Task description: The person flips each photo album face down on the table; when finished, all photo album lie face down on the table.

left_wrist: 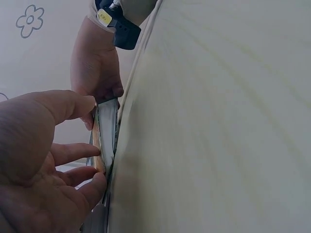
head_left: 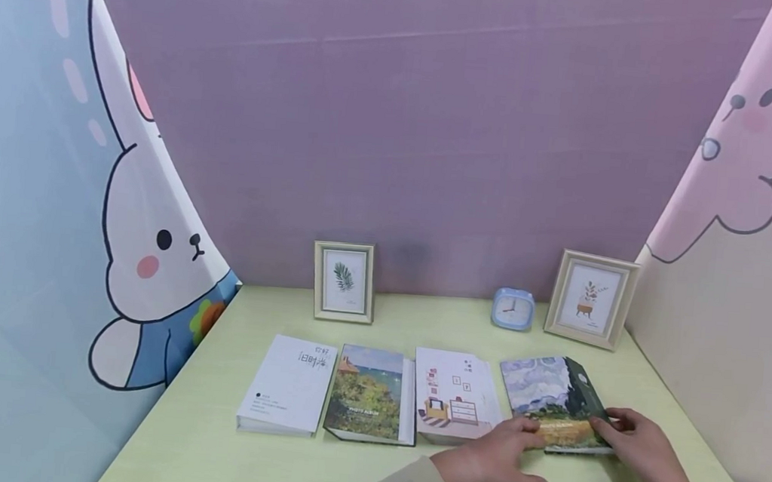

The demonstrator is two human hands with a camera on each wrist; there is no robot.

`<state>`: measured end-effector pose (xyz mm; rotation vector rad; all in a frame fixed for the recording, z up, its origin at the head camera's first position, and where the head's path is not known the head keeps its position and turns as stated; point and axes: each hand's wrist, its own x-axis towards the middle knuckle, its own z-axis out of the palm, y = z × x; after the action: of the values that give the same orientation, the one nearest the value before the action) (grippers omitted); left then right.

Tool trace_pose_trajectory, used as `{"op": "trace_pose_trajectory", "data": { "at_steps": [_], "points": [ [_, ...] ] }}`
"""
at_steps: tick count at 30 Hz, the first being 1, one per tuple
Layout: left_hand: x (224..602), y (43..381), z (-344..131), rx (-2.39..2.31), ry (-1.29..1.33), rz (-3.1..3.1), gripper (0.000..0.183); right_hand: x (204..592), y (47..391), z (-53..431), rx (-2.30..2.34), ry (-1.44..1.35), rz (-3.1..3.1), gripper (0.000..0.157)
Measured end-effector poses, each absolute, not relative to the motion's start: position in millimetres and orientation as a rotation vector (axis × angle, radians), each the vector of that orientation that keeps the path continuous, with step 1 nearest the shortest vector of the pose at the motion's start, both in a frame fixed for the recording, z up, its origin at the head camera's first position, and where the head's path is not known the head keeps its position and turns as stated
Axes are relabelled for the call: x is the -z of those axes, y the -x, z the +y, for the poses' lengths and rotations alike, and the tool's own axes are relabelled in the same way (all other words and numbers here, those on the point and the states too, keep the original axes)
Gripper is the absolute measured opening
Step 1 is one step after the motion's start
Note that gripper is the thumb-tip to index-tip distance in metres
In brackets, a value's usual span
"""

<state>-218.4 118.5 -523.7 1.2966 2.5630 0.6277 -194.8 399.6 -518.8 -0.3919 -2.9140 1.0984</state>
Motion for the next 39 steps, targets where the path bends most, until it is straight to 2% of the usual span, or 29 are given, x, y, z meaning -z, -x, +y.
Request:
{"op": "trace_pose_trajectory", "data": {
  "at_steps": [22, 39],
  "points": [
    [524.8, 220.9, 117.0, -0.647, -1.286, 2.538, 0.068, 519.3, 195.2, 391.0, -1.09, 0.401, -2.949, 0.075],
    [517.8, 218.9, 108.0, -0.814, -1.278, 2.487, 0.069, 522.8, 198.4, 394.5, -1.13, 0.332, -2.842, 0.079]
  ]
}}
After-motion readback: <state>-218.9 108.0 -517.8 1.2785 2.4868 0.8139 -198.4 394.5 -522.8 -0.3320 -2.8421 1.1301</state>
